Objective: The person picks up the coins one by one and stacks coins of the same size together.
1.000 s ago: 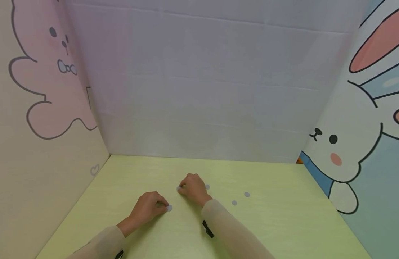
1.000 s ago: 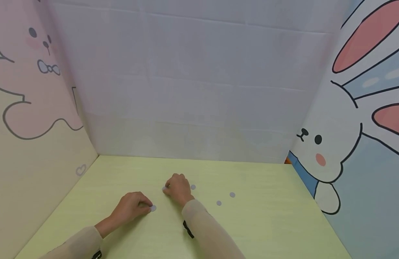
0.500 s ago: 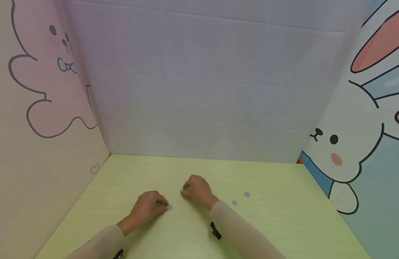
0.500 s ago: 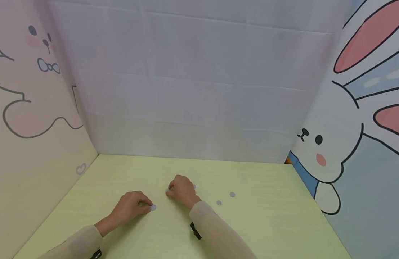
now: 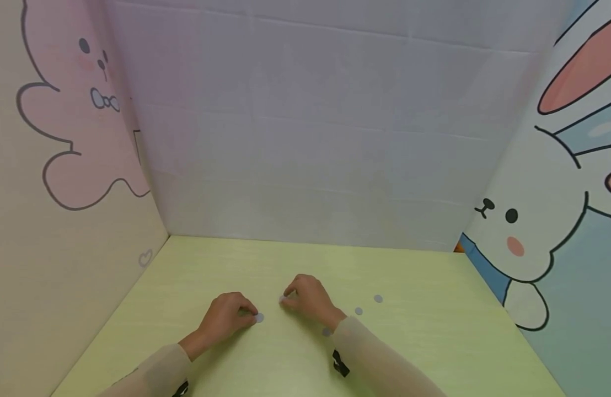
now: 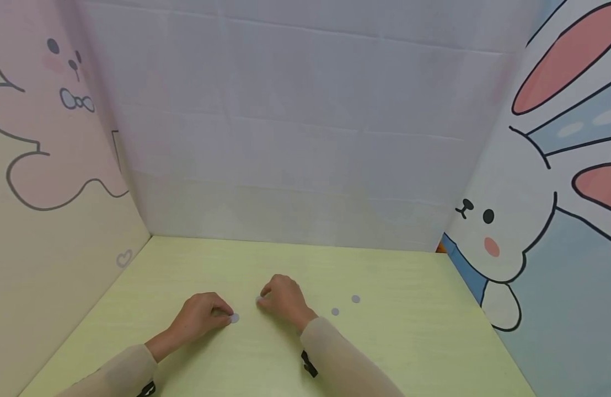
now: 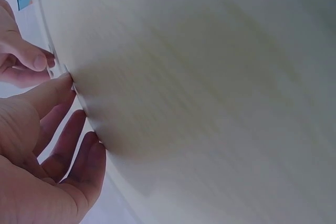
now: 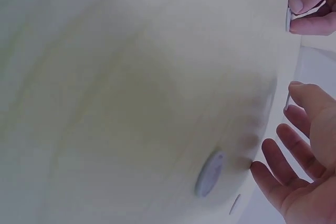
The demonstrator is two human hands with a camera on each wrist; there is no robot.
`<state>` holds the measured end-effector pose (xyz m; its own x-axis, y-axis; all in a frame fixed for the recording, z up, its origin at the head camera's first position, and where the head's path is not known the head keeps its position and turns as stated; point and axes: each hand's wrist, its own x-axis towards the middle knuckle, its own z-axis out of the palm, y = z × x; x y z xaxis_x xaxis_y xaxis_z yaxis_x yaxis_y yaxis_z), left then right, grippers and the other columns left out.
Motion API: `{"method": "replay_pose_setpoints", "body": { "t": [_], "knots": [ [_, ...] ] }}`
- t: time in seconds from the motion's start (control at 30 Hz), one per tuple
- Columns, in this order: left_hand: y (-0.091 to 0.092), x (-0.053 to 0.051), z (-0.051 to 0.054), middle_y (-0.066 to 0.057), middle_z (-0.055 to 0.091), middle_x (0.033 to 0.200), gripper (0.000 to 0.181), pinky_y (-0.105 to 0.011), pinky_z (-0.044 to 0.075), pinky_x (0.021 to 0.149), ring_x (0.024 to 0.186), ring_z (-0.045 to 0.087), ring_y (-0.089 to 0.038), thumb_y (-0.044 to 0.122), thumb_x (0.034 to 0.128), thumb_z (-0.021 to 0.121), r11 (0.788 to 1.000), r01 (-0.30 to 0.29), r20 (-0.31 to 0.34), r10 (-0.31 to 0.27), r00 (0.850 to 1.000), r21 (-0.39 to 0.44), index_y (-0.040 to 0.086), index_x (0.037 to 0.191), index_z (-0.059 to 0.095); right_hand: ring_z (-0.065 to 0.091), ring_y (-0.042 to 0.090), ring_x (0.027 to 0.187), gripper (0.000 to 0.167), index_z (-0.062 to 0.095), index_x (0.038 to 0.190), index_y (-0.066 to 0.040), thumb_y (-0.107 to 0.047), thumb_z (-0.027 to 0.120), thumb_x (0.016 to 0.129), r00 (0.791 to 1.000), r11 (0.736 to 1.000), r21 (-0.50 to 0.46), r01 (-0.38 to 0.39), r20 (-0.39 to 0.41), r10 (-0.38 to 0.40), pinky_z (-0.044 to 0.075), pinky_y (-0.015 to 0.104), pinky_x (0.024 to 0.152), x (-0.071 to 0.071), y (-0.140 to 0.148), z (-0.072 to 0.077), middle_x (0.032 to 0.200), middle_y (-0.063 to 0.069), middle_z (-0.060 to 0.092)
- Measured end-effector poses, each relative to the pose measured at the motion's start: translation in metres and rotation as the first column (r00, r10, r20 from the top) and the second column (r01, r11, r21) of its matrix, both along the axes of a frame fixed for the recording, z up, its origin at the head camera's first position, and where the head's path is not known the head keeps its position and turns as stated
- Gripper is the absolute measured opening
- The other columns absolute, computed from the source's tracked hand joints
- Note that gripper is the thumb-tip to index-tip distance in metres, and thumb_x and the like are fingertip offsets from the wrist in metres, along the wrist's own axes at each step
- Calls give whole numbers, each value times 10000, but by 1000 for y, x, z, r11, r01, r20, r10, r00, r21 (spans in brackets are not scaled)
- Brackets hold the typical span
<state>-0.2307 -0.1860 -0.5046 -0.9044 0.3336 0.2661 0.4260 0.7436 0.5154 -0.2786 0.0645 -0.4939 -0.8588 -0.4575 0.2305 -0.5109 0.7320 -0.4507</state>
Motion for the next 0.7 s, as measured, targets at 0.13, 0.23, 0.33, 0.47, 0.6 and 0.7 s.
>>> {"method": "replay_pose_setpoints", "body": {
  "t": [0.13,0.23,0.33,0.47,0.6,0.7],
  "knots": [
    [0,0,-1,106,756,890,104,-334,557,778,875,699,-148,158,816,928,1000,1,-8,-1,1000,0,191,878,852,681,157,873,163,864,955,-114,-272,868,915,1000,1000,-9,-12,6,12,554,299,786,4,0,-3,938,7,753],
    [-1,0,-1,108,753,884,105,-336,554,778,871,695,-146,158,813,929,1000,-1,-14,1,1000,-6,192,876,852,686,135,885,154,868,943,-137,-286,875,907,1000,1000,-7,-25,-6,25,557,346,837,6,-2,-4,926,-31,763],
    [-1,0,-1,110,751,881,105,-343,555,783,871,694,-145,160,810,931,1000,-3,-18,2,1000,-9,191,872,852,686,111,888,146,870,935,-143,-283,884,897,999,999,-17,-41,-3,41,554,333,851,9,-5,-6,920,-51,770],
    [-1,0,-1,111,750,882,103,-347,554,788,873,692,-144,169,811,932,1000,0,-18,0,1000,-9,193,871,853,694,115,883,143,868,936,-127,-263,886,894,998,997,-39,-63,13,63,547,246,803,12,-10,-7,919,-43,772],
    [-1,-1,-1,110,750,884,103,-339,547,787,873,690,-141,174,810,935,1000,1,-16,-1,1000,-7,194,871,854,704,131,884,134,868,934,-127,-253,884,893,997,996,-44,-75,5,76,539,222,783,16,-13,-6,920,-37,773],
    [0,-1,-1,109,748,883,101,-333,543,782,871,689,-142,176,812,934,1000,0,-12,0,1000,-3,195,869,854,705,133,889,125,869,934,-131,-248,882,892,997,996,-36,-82,0,82,540,216,779,18,-14,-5,920,-41,771]
  ]
}}
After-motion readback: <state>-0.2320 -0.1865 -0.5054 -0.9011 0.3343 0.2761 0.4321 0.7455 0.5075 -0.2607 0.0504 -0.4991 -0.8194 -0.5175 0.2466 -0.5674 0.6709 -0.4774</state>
